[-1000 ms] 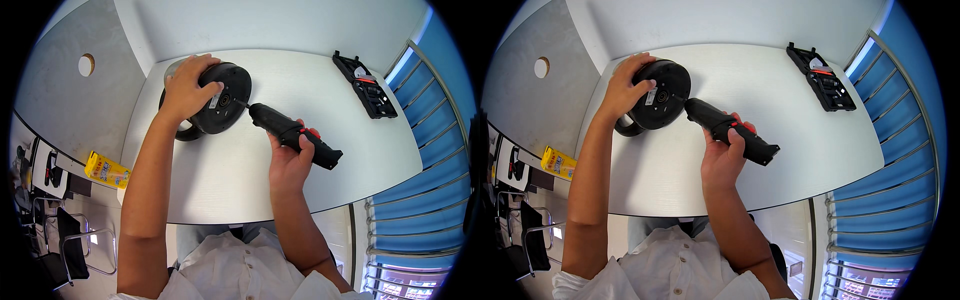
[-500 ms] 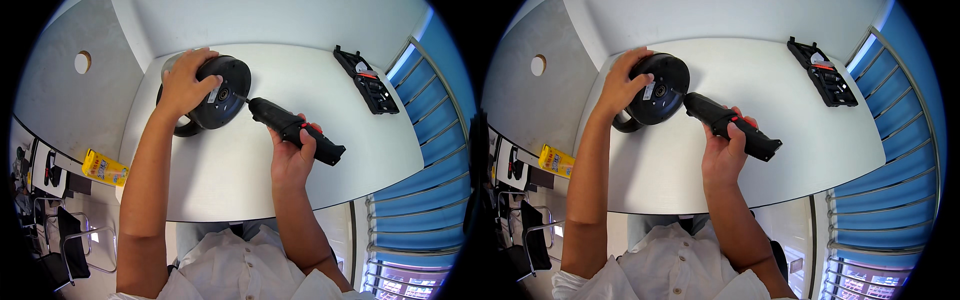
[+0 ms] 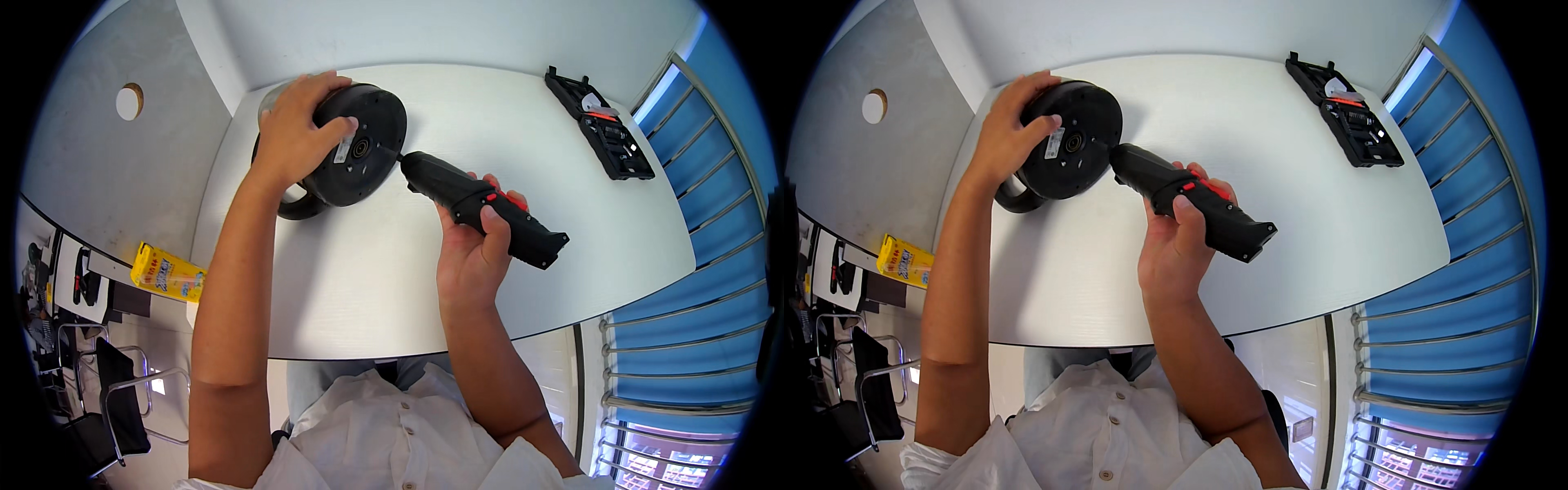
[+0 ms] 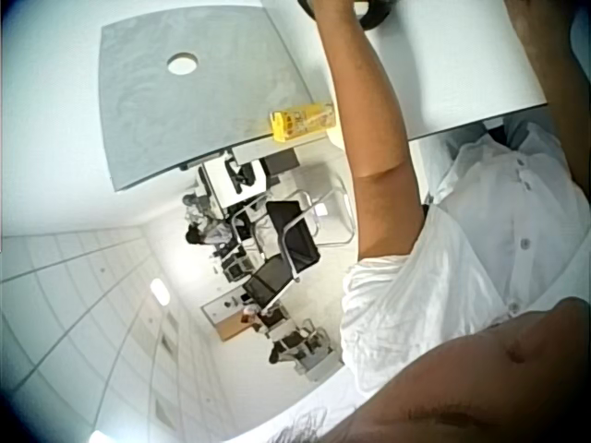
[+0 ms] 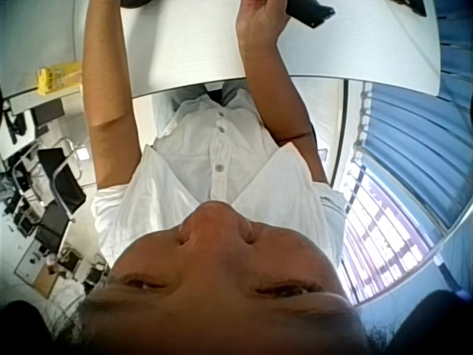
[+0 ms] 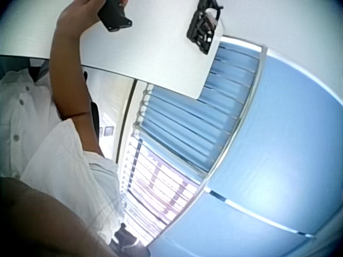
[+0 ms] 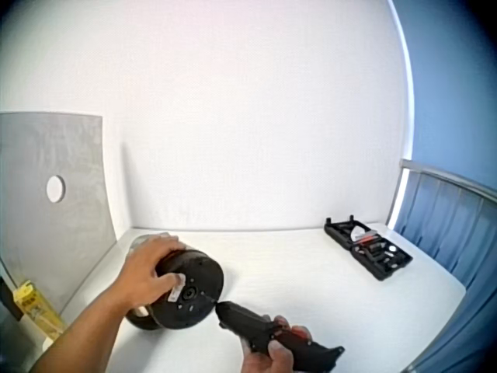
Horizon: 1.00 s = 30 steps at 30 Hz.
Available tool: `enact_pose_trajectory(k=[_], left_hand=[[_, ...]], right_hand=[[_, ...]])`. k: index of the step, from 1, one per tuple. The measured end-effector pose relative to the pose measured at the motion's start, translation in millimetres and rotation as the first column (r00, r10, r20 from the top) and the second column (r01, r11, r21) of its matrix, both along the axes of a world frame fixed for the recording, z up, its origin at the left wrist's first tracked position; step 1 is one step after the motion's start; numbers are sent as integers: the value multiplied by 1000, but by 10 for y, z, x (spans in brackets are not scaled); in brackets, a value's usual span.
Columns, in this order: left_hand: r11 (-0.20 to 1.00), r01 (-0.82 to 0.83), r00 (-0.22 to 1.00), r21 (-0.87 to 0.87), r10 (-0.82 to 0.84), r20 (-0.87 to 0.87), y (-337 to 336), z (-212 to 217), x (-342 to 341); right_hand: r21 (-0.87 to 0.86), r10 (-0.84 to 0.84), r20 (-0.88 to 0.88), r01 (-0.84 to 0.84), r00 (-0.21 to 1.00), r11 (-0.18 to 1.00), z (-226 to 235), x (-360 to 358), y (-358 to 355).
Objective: The person assembles a stainless steel electric kettle by placing the base onto the body and securing it with multiple screws using a cordless screwdriver. The person repeatedly inserts and tightens screws on the bottom of the kettle.
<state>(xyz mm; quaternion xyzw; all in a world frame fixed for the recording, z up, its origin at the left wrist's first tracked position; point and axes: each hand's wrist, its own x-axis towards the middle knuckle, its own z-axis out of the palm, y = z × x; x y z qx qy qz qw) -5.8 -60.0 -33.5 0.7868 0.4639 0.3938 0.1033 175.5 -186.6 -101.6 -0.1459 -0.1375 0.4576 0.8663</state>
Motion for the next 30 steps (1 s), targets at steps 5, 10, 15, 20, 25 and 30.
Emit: enact_pose_trajectory(k=[5, 10, 15, 20, 25, 30], left_hand=[[998, -52, 989, 17, 54, -135, 25, -22, -41], [997, -58, 994, 55, 62, -89, 11, -66, -51], [990, 139, 951, 9, -136, 276, 3, -197, -264], [993, 105, 994, 59, -103, -32, -10, -269, -502], [969, 152, 986, 194, -135, -98, 89, -236, -546], [980, 39, 997, 197, -24, -79, 394, 22, -543]], right_hand=[[-47, -10, -13, 9, 1000, 999, 32, 22, -7], [-61, 6, -60, -10, 998, 998, 48, 46, -3], [-63, 14, -90, -20, 996, 998, 33, 63, -8], [-59, 19, -115, -26, 993, 998, 14, 62, 10], [-34, 19, -122, -23, 992, 999, -33, 65, 24], [-95, 19, -70, -25, 997, 995, -18, 85, 64]])
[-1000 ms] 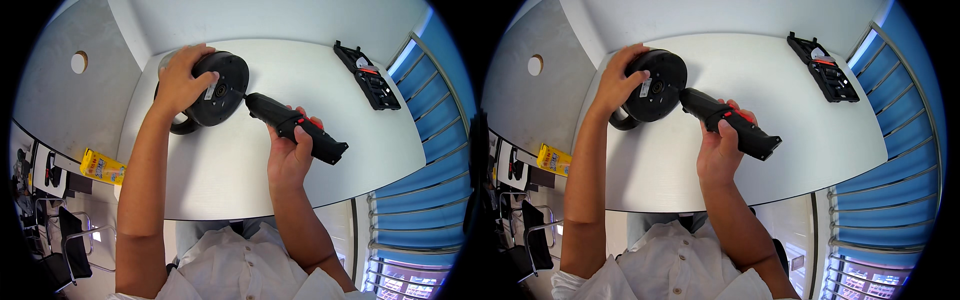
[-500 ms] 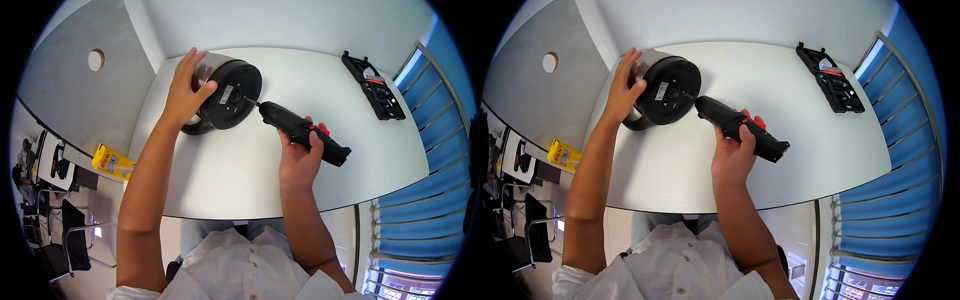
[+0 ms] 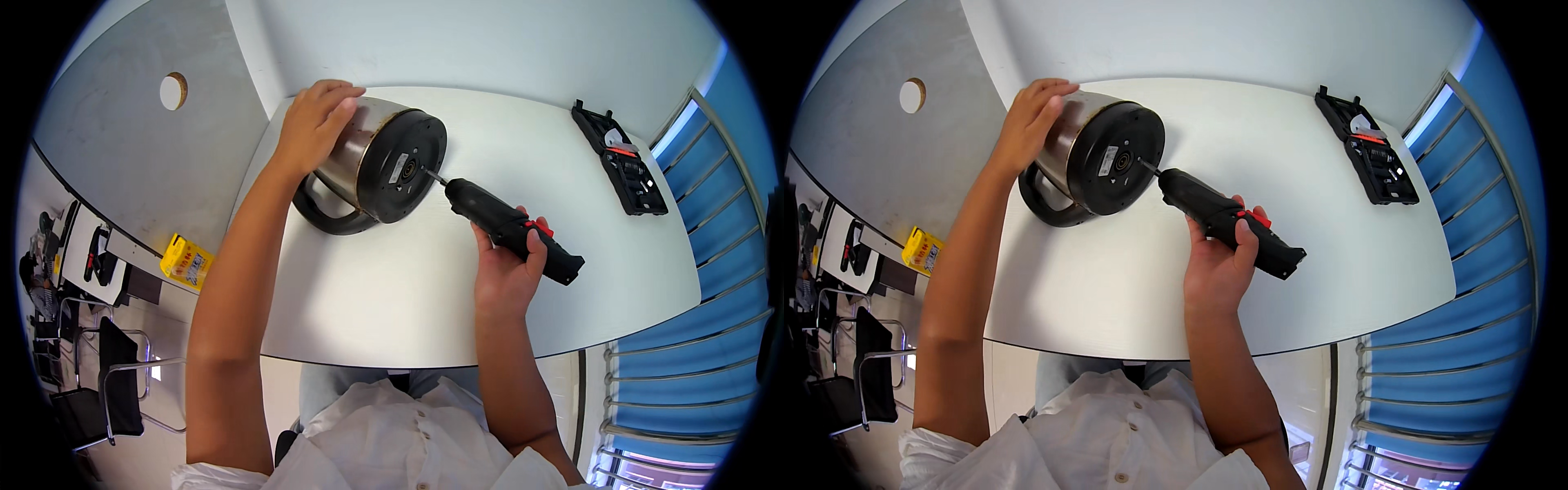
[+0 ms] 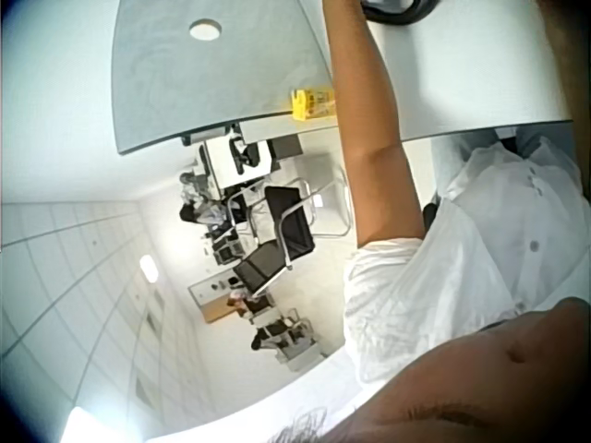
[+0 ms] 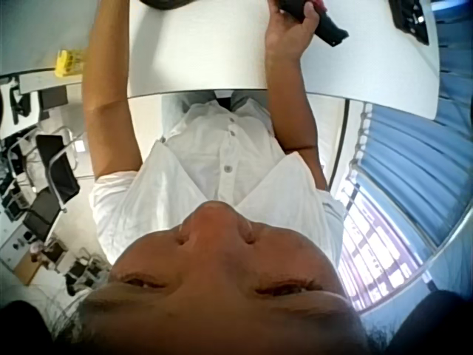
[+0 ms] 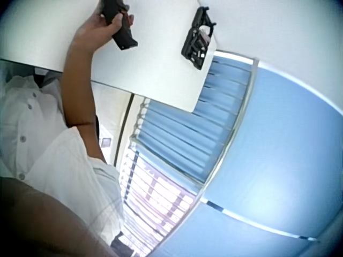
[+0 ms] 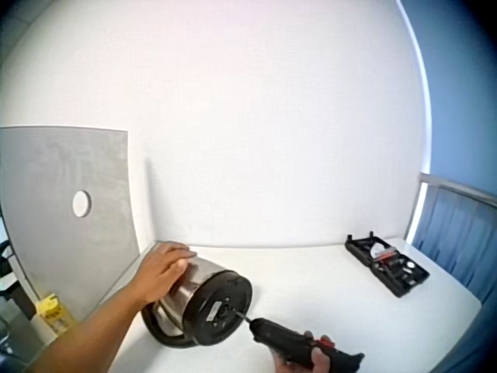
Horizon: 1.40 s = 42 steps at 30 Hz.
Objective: The person assembles a stainless steel electric kettle by placing the base onto the body and securing it with multiple screws using a cordless screwdriver. The person repeatedly inserts and tightens screws on the bottom of the kettle.
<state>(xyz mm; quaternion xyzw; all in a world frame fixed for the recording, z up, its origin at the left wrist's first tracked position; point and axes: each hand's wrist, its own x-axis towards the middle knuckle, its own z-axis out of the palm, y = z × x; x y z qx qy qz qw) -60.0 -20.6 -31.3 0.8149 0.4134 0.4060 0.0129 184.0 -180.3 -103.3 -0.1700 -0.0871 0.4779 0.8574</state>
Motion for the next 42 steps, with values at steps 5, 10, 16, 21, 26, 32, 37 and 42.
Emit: enact_pose_trajectory(k=[5, 10, 16, 21, 26, 32, 37, 42], left_hand=[[953, 115, 990, -282, -89, 106, 222, -15, 131], [879, 81, 992, -470, -26, 122, 363, 61, 164], [812, 29, 993, -583, 44, 111, 526, 102, 233], [823, 43, 991, -567, 37, 129, 528, 81, 270], [819, 61, 988, -571, 33, 153, 527, 101, 288], [820, 82, 985, -567, 21, 174, 491, 99, 302], [832, 81, 985, -549, 17, 172, 479, 91, 292], [833, 62, 986, -550, 34, 163, 485, 87, 296]], right_hand=[[-33, 65, 35, -64, 997, 997, 72, 99, 94], [-26, 120, 127, -118, 985, 993, 183, 293, 357], [-8, 160, 243, -163, 957, 987, 235, 449, 575], [21, 196, 212, -205, 957, 979, 139, 525, 639], [-6, 205, 147, -206, 968, 978, 80, 529, 619], [-15, 205, 133, -204, 970, 979, 104, 534, 610], [27, 211, 168, -218, 963, 975, 133, 516, 613], [35, 217, 176, -226, 960, 973, 131, 533, 614]])
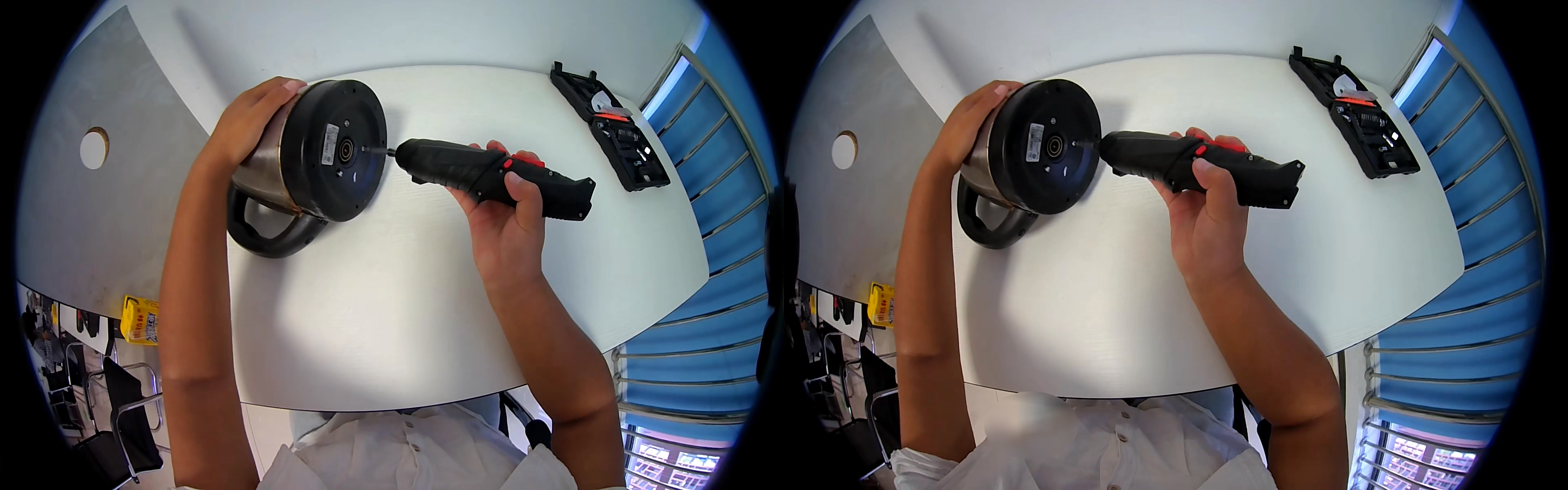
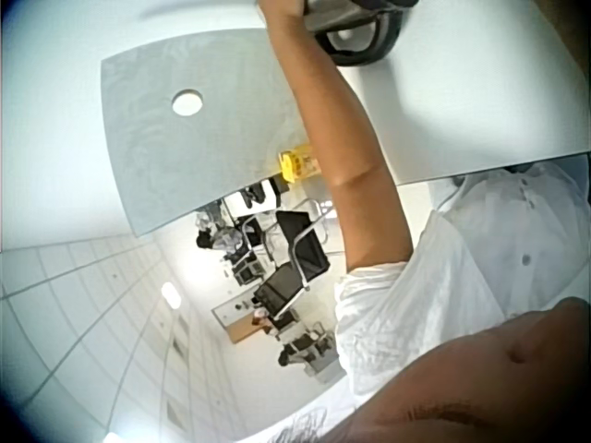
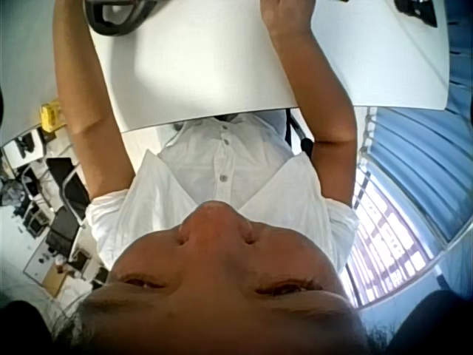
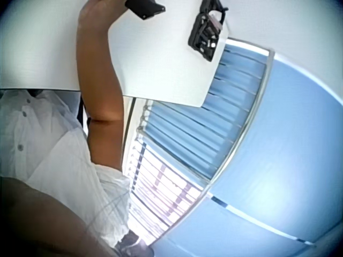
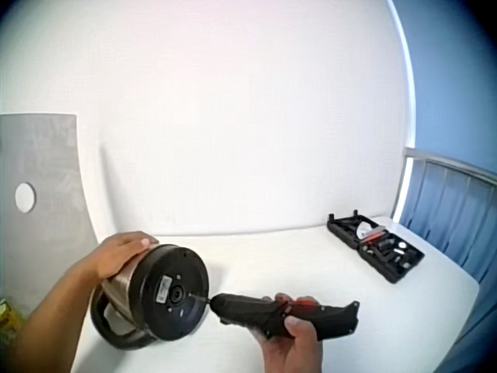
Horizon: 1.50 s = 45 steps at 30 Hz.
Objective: The person assembles a stainless steel electric kettle by placing the base onto the body and securing it with multiple screws using a cordless screwdriver. The person repeatedly inserts and tightens screws on the bottom of the kettle.
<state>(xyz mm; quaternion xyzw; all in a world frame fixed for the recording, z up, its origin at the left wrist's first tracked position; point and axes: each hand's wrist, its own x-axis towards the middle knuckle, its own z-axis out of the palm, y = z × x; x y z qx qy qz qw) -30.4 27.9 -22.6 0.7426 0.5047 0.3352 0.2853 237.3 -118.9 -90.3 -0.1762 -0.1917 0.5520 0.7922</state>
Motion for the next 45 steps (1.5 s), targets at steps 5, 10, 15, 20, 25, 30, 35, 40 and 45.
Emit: enact_pose_trajectory(k=[5, 10, 15, 20, 25, 30, 35, 40, 45], left_hand=[[999, 20, 1000, -33, -19, 11, -51, 46, 14], [999, 35, 999, -27, -35, -4, -59, 52, 38], [998, 52, 998, -38, -53, -38, -77, 99, 63], [998, 61, 998, -22, -61, 15, 13, 24, -18], [1000, 23, 1000, 13, -23, -5, 7, -2, -62], [1000, -19, 999, 24, 20, -36, -56, 18, -52], [999, 9, 1000, 43, -8, -22, -90, 34, -67], [998, 26, 1000, 51, -25, -10, -51, 0, -84], [998, 46, 999, 53, -47, 12, -66, -3, -96]], right_hand=[[13, 16, -14, -16, 1000, 1000, -24, -2, 7], [8, 9, -23, -9, 1000, 1000, -22, -5, 10], [3, 0, -12, 0, 1000, 1000, 7, -4, 1], [-8, 2, -6, -2, 1000, 1000, 46, 10, 0], [27, 32, -2, -32, 999, 999, -25, 63, 27], [38, -55, -6, 55, 998, 998, 31, 144, 12], [63, -196, -9, 196, 981, 979, 178, 442, -4], [39, -154, -19, 154, 988, 987, 242, 555, -11], [77, -91, 50, 87, 995, 993, 296, 484, -96]])
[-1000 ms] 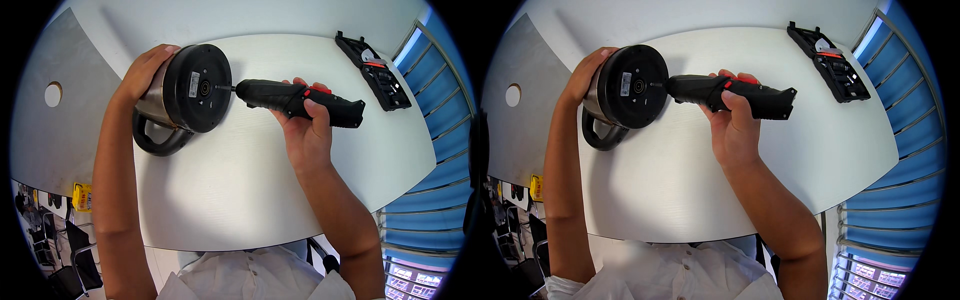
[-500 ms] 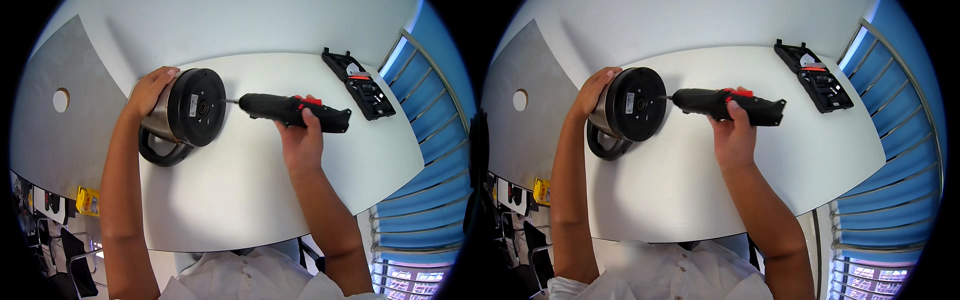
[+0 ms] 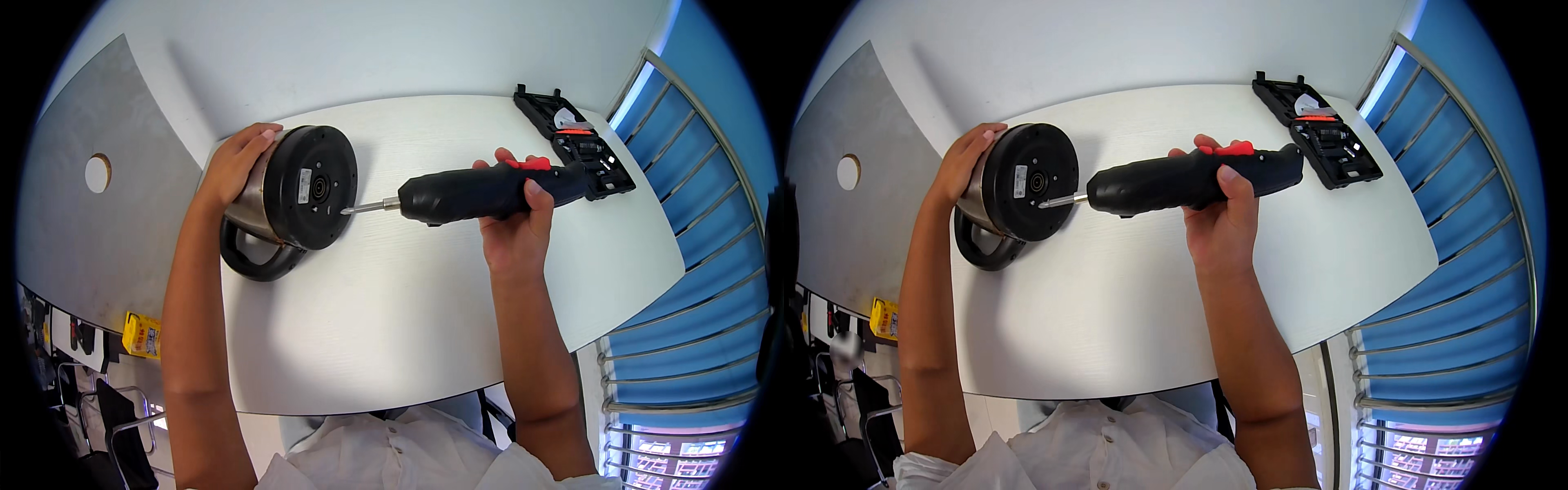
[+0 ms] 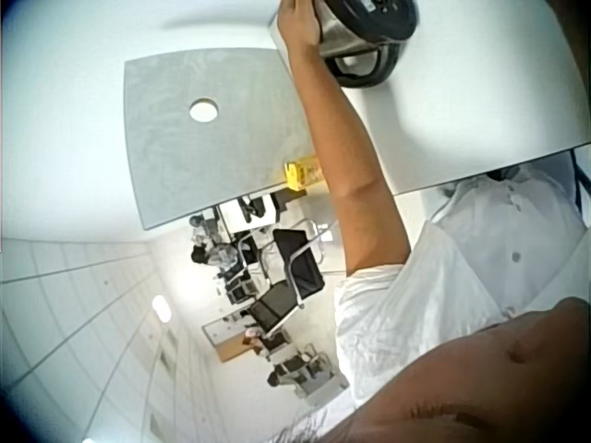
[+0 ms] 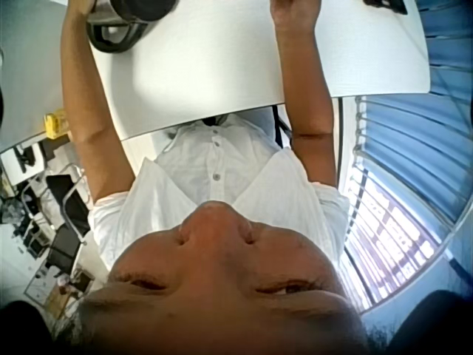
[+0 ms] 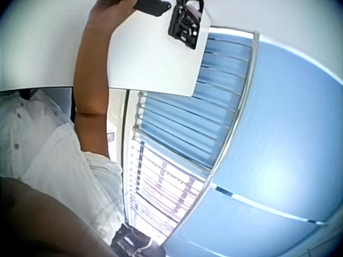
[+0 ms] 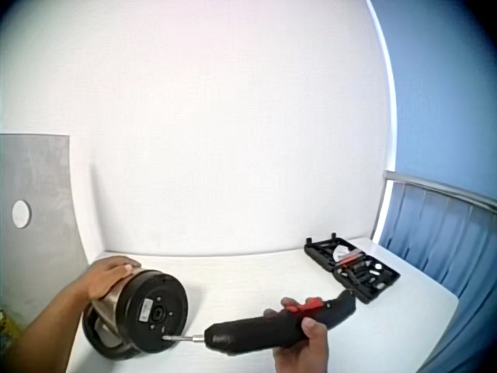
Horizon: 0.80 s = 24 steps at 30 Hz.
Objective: The person assembles a stainless steel electric kettle by placing the base onto the body and securing it with multiple screws using a cordless screwdriver. The person repeatedly inserts and tightens screws on the bottom of the kettle.
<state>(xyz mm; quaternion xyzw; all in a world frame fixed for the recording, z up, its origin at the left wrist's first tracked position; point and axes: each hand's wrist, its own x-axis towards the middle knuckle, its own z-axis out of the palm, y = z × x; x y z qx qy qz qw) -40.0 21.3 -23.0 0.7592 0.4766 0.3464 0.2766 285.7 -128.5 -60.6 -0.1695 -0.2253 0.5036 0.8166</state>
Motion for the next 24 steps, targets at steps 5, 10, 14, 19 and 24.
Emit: enact_pose_trajectory(k=[5, 10, 14, 19, 24], left_hand=[[1000, -3, 1000, 12, 3, -8, 5, -6, -3], [1000, -18, 999, -6, 18, -39, 42, -3, 2], [1000, -18, 1000, -15, 17, -7, -7, 16, 40], [1000, -9, 1000, -26, 10, 23, -34, -4, -9], [1000, -12, 1000, -3, 11, -12, -86, 32, 15]], right_hand=[[-53, -25, -56, 22, 998, 998, -1, -8, 17], [-79, -108, -37, 104, 993, 991, -25, -19, 42], [-62, -132, -19, 131, 991, 989, -32, 20, 33], [115, -205, 147, 189, 968, 975, 124, 53, -70], [66, -133, -29, 135, 991, 989, 114, -65, -182]])
